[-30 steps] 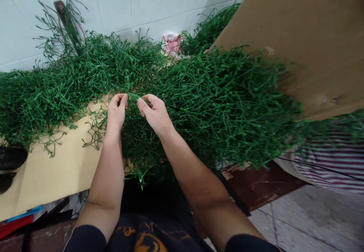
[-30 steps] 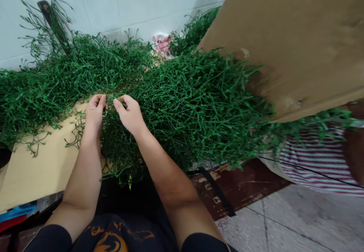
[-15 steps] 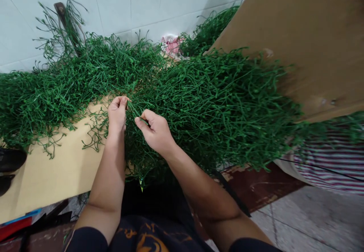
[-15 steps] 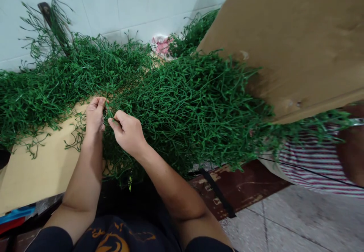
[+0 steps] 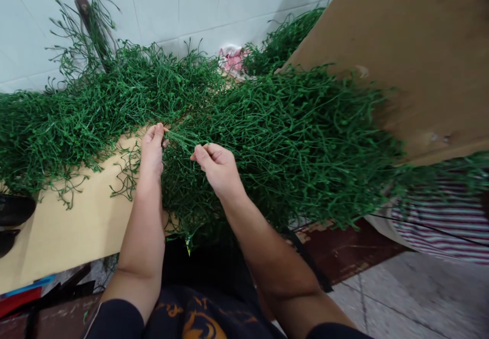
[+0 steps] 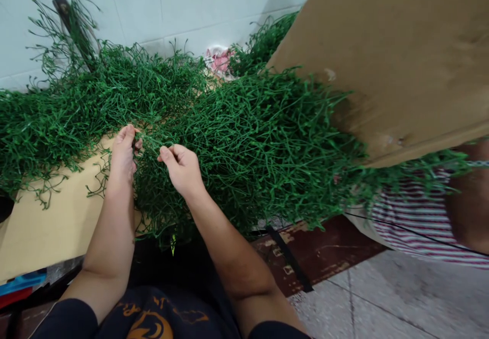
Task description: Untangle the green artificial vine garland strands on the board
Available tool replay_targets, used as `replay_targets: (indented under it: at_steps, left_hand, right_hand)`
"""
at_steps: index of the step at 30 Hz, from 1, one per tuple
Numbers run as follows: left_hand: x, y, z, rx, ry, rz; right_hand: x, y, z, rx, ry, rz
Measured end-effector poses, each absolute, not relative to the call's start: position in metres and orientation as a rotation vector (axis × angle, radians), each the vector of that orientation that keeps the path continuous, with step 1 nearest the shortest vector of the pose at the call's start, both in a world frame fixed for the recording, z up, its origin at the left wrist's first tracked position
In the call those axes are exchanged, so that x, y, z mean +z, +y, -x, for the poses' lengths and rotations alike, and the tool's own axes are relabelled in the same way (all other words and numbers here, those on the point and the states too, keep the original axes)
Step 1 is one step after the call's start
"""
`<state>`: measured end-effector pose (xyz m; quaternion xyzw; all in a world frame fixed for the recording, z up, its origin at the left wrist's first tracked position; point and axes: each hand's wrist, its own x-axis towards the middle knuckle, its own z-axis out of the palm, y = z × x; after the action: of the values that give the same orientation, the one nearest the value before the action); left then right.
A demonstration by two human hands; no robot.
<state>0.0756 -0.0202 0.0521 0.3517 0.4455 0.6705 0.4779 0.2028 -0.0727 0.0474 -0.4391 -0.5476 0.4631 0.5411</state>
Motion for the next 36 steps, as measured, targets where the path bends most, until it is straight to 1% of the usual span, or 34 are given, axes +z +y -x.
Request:
replay_targets:
  at_steps: [7,9,11,13,14,18,20,23,27,30,36]
  left_hand:
    - [0.044,-0.017,-0.078,1.721,1.253,-0.993]
    - [0.042,-0.014,-0.071,1.809,1.313,-0.853]
    - [0.043,-0.011,-0.061,1.919,1.336,-0.651]
    - [0.047,-0.012,-0.055,1.95,1.249,-0.57]
    - [0.049,-0.014,-0.054,1.909,1.171,-0.583]
    - [0.057,-0.022,-0.062,1.622,0.953,-0.669]
    - [0.058,-0.024,-0.068,1.575,0.934,-0.696]
    - [0.056,-0.022,-0.073,1.522,0.912,-0.765]
    - [0.05,-0.018,-0.072,1.459,0.9,-0.84]
    - [0.047,-0.016,-0.068,1.527,0.953,-0.841]
    - [0.048,-0.015,-0.072,1.652,1.061,-0.957]
  right_hand:
    - [0.05,-0.112,-0.188,0.435,-1.692,1.063]
    - [0.058,-0.129,-0.186,0.276,-1.784,0.893]
    - [0.068,-0.143,-0.185,0.174,-1.885,0.622]
    - [0.075,-0.143,-0.189,0.117,-1.929,0.494]
    - [0.077,-0.137,-0.194,0.089,-1.919,0.576]
    - [0.077,-0.088,-0.225,-0.047,-1.875,1.28]
    - [0.077,-0.066,-0.237,-0.138,-1.82,1.424]
    - [0.079,-0.049,-0.234,-0.11,-1.826,1.393]
    - [0.082,-0.041,-0.211,0.217,-2.064,1.293]
    - [0.079,-0.041,-0.198,0.389,-2.218,1.205]
    - [0.065,-0.056,-0.193,0.145,-2.231,1.042]
